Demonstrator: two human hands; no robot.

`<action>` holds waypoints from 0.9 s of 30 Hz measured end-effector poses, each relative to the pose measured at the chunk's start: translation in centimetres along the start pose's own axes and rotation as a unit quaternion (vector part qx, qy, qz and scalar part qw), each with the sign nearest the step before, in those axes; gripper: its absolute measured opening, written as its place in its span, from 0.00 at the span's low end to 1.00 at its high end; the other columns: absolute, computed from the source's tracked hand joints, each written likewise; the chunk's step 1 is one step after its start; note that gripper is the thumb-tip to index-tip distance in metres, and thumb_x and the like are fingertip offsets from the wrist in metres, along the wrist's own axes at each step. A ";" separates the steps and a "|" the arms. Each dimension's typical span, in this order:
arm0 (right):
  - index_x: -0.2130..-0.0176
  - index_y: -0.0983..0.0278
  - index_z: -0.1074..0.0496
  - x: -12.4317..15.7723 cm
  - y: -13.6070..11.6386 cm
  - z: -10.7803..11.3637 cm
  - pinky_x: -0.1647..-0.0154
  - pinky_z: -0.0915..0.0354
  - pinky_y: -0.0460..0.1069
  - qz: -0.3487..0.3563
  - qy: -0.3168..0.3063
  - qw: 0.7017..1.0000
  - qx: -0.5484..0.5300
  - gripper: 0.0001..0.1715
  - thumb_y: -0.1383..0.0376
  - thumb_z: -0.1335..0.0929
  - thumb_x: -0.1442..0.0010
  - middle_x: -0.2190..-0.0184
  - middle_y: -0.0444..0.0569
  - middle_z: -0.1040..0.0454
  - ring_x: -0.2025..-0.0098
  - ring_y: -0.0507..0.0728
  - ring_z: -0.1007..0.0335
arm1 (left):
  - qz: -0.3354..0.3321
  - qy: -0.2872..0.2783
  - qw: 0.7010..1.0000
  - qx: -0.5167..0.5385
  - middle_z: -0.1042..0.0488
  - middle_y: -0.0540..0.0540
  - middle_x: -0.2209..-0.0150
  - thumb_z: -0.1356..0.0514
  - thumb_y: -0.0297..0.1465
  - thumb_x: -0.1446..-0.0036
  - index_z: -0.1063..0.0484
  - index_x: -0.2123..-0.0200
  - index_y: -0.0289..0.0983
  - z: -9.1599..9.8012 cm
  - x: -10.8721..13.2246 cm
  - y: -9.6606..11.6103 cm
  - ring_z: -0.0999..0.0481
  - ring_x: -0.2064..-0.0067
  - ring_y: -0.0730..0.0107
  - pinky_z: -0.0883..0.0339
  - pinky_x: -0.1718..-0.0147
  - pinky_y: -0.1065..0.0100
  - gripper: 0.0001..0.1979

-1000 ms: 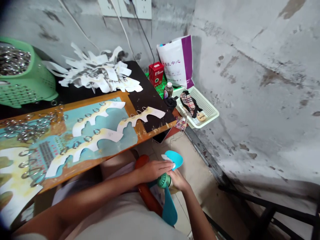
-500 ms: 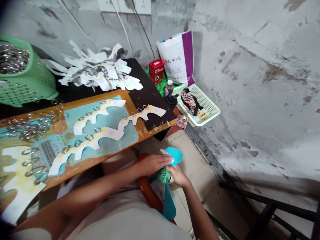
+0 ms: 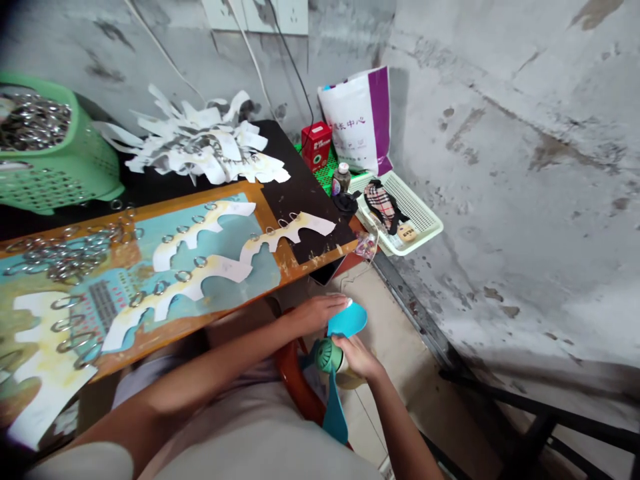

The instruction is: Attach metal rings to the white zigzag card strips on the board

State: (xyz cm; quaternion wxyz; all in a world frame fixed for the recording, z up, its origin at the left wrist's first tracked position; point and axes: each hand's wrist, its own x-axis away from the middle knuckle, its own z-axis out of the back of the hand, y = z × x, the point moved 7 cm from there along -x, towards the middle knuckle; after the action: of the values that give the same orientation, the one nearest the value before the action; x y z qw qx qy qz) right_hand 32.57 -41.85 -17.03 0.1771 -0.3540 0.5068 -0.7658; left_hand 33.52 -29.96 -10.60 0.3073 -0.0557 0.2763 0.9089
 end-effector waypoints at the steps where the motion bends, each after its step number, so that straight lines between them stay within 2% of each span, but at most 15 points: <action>1: 0.64 0.62 0.28 0.1 0.2 0.1 0.45 0.39 0.57 -0.002 0.003 1.000 0.001 0.19 0.53 0.39 0.39 0.62 0.49 0.25 0.55 0.62 0.33 | -0.006 0.006 1.000 0.000 0.29 0.35 0.44 0.48 0.23 0.36 0.34 0.44 0.28 -0.1 -0.2 0.3 0.31 0.40 0.64 0.36 0.41 0.65 0.18; 5: 0.59 0.62 0.28 0.5 1.0 0.4 0.39 0.46 0.60 -0.013 0.026 1.000 0.006 0.21 0.52 0.40 0.40 0.56 0.53 0.26 0.49 0.64 0.36 | -0.064 0.037 0.997 0.004 0.30 0.40 0.42 0.52 0.25 0.33 0.35 0.43 0.29 0.2 1.5 3.1 0.33 0.39 0.66 0.40 0.38 0.68 0.18; 7: 0.59 0.61 0.28 0.3 1.0 0.4 0.38 0.48 0.60 -0.010 0.024 1.000 0.005 0.21 0.51 0.40 0.40 0.55 0.54 0.26 0.47 0.64 0.37 | -0.069 0.026 0.997 0.028 0.30 0.42 0.42 0.53 0.26 0.32 0.35 0.42 0.31 0.6 2.5 3.6 0.33 0.39 0.68 0.40 0.38 0.70 0.19; 9: 0.60 0.61 0.28 0.0 0.7 0.3 0.39 0.47 0.58 -0.005 0.014 1.000 0.003 0.19 0.52 0.39 0.40 0.55 0.52 0.26 0.49 0.63 0.37 | -0.047 0.007 0.997 0.067 0.31 0.43 0.41 0.52 0.25 0.33 0.35 0.41 0.32 0.8 2.6 2.8 0.33 0.39 0.67 0.41 0.38 0.69 0.19; 12: 0.65 0.62 0.30 -0.2 0.1 0.0 0.47 0.40 0.54 -0.004 0.000 1.000 -0.002 0.17 0.53 0.39 0.40 0.62 0.48 0.26 0.57 0.61 0.35 | 0.019 0.010 0.993 0.117 0.31 0.39 0.41 0.49 0.22 0.36 0.33 0.43 0.30 0.8 1.0 0.1 0.33 0.39 0.63 0.39 0.39 0.64 0.19; 14: 0.68 0.62 0.32 0.0 -0.3 -0.1 0.53 0.38 0.52 -0.006 -0.003 1.000 -0.004 0.16 0.54 0.40 0.40 0.66 0.47 0.28 0.61 0.59 0.35 | 0.068 0.041 0.981 0.178 0.28 0.38 0.44 0.46 0.22 0.39 0.30 0.46 0.30 0.5 -0.4 -2.1 0.29 0.42 0.62 0.36 0.41 0.64 0.18; 17: 0.69 0.62 0.34 0.3 -0.6 0.0 0.54 0.38 0.51 -0.006 -0.004 1.000 -0.003 0.15 0.55 0.41 0.40 0.67 0.46 0.29 0.61 0.58 0.36 | 0.153 0.111 0.939 0.288 0.23 0.39 0.50 0.46 0.23 0.40 0.25 0.52 0.31 0.2 -1.6 -5.4 0.24 0.48 0.62 0.31 0.47 0.62 0.15; 20: 0.71 0.62 0.36 0.3 -0.8 0.2 0.57 0.39 0.50 -0.009 -0.007 1.000 0.003 0.15 0.55 0.40 0.39 0.68 0.45 0.30 0.63 0.56 0.37 | 0.199 0.153 0.911 0.326 0.23 0.35 0.51 0.52 0.24 0.36 0.29 0.47 0.29 0.6 -1.6 -7.3 0.22 0.52 0.62 0.27 0.55 0.63 0.18; 23: 0.72 0.62 0.37 0.1 -0.8 0.4 0.59 0.39 0.49 -0.013 -0.005 1.000 0.011 0.15 0.55 0.40 0.40 0.71 0.44 0.32 0.65 0.56 0.38 | 0.210 0.170 0.893 0.361 0.26 0.33 0.49 0.51 0.26 0.35 0.33 0.43 0.29 1.3 -0.9 -7.4 0.22 0.54 0.63 0.27 0.59 0.67 0.19; 25: 0.72 0.62 0.37 0.0 -0.7 0.5 0.60 0.39 0.49 -0.015 -0.004 1.000 0.017 0.16 0.55 0.40 0.40 0.71 0.44 0.33 0.66 0.56 0.39 | 0.189 0.169 0.886 0.387 0.27 0.34 0.48 0.48 0.30 0.35 0.29 0.48 0.31 1.7 -0.6 -6.4 0.23 0.52 0.61 0.28 0.58 0.65 0.16; 27: 0.71 0.62 0.36 0.0 -0.6 0.5 0.59 0.39 0.49 -0.015 0.000 1.000 0.024 0.15 0.55 0.40 0.40 0.70 0.45 0.32 0.64 0.56 0.38 | 0.142 0.156 0.880 0.427 0.29 0.35 0.48 0.43 0.35 0.37 0.23 0.57 0.33 2.1 -0.5 -4.8 0.26 0.49 0.58 0.30 0.53 0.62 0.13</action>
State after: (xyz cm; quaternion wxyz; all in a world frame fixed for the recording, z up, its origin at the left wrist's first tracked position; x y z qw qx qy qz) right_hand 32.99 -41.97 -16.38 0.1738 -0.3576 0.4828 -0.7803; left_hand 36.95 -25.93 -10.96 0.1220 -0.0201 0.6866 0.7164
